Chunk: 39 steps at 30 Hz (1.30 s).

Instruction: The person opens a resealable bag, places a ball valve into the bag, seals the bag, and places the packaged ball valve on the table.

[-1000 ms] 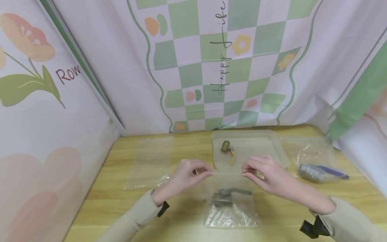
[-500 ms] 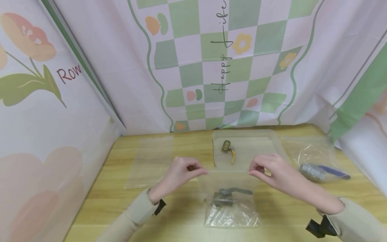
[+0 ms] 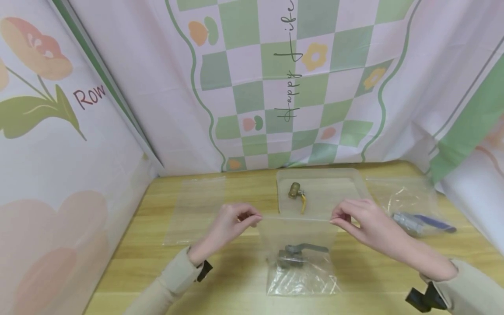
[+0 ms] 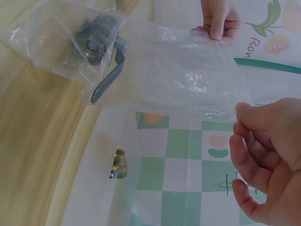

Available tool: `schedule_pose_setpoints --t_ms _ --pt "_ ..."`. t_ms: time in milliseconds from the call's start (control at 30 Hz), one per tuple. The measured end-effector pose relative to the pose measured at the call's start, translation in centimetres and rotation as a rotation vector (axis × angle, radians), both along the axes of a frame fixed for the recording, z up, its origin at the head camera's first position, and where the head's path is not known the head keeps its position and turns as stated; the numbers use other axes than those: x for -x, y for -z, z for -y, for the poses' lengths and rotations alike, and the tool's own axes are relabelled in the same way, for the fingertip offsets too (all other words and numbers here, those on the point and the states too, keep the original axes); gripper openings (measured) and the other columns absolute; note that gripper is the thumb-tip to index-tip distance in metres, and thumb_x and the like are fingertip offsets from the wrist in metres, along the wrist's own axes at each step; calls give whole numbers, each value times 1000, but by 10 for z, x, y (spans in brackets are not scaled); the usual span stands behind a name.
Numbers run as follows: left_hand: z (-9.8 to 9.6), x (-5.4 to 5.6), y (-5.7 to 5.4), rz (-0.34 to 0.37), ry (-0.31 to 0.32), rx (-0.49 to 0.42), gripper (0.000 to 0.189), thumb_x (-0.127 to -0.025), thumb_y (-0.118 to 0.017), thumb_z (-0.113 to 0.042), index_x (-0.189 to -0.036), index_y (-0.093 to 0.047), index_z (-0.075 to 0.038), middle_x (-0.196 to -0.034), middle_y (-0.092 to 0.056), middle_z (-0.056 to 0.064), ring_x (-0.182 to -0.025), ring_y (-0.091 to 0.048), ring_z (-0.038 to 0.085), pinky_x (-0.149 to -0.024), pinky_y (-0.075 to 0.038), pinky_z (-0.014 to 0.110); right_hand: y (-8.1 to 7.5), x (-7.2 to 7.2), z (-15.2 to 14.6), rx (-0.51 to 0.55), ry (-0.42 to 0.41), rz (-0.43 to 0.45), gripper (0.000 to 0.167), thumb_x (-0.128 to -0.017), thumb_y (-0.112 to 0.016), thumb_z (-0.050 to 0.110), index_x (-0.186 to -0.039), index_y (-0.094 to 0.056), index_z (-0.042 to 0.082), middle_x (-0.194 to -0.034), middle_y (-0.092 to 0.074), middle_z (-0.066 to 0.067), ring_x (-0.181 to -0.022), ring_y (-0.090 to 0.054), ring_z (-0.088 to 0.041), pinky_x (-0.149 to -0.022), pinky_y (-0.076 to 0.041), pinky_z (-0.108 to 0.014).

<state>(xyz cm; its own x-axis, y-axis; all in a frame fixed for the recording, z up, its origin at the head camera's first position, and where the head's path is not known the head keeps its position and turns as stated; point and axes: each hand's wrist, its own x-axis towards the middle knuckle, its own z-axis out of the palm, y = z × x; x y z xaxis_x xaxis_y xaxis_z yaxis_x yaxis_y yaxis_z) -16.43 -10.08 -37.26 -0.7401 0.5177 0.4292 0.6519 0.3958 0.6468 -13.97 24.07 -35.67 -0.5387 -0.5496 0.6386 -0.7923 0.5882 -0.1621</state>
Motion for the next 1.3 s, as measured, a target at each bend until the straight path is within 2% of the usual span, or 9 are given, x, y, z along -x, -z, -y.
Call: schedule_pose_setpoints --t_ms 133,333,467,567,733,933,1067,1200,1300 --pt "-1 0 1 -18 -13 2 7 -91 -69 -10 -91 -74 -5 -80 -75 8 -65 -70 17 -60 -56 12 0 -2 0 -23 47 -20 12 -82 -77 22 -82 -64 24 -74 -64 21 -68 -51 10 -70 -43 -11" --pt "-3 0 1 10 -1 -26 6 -92 -67 -7 -93 -70 -2 -85 -74 12 -69 -71 17 -64 -58 13 1 -4 -3 -39 103 -35 16 -86 -73 36 -79 -61 28 -70 -55 27 -66 -45 13 -69 -40 -19" --pt "-4 0 1 39 32 -35 6 -94 -64 -7 -95 -67 -2 -88 -74 13 -75 -72 21 -70 -60 15 2 -4 -5 0 89 1 21 -78 -80 25 -78 -59 28 -69 -53 27 -66 -43 12 -64 -38 -11" --pt "-5 0 2 63 54 -36 6 -96 -62 -8 -96 -65 -3 -90 -74 12 -80 -73 23 -74 -61 17 4 -4 -6 48 46 45 29 -72 -84 13 -79 -60 27 -71 -55 24 -67 -46 10 -60 -39 -5" --pt "-6 0 3 77 74 -42 7 -98 -58 -8 -97 -63 -2 -93 -75 12 -84 -74 21 -77 -61 19 5 -5 -7 80 -22 84 34 -68 -84 5 -84 -61 25 -78 -60 21 -70 -53 8 -63 -46 -4" --pt "-7 -2 1 95 78 -55 7 -99 -56 -7 -97 -61 -3 -95 -76 13 -87 -75 22 -76 -63 23 8 -5 -9 73 -18 98 35 -66 -83 2 -86 -64 23 -81 -63 19 -73 -56 8 -69 -50 -4" --pt "-8 -2 -1 132 85 -78 7 -100 -55 -8 -98 -60 -4 -98 -77 13 -89 -75 21 -76 -63 27 21 -5 -11 52 1 219 35 -68 -85 9 -97 -66 13 -87 -69 8 -76 -60 5 -70 -55 -12" --pt "-9 -2 -1 167 96 -110 8 -100 -55 -9 -98 -60 -3 -99 -77 14 -90 -75 23 -82 -63 25 36 -7 -10 -10 35 497 41 -79 -81 23 -113 -66 4 -100 -72 -2 -84 -66 -4 -73 -61 -25" --pt "-9 -1 0 191 107 -134 9 -101 -55 -10 -99 -59 -2 -99 -76 16 -91 -75 25 -83 -63 28 46 -5 -6 -31 39 687 40 -86 -75 29 -115 -66 3 -107 -73 -8 -91 -69 -13 -79 -62 -31"
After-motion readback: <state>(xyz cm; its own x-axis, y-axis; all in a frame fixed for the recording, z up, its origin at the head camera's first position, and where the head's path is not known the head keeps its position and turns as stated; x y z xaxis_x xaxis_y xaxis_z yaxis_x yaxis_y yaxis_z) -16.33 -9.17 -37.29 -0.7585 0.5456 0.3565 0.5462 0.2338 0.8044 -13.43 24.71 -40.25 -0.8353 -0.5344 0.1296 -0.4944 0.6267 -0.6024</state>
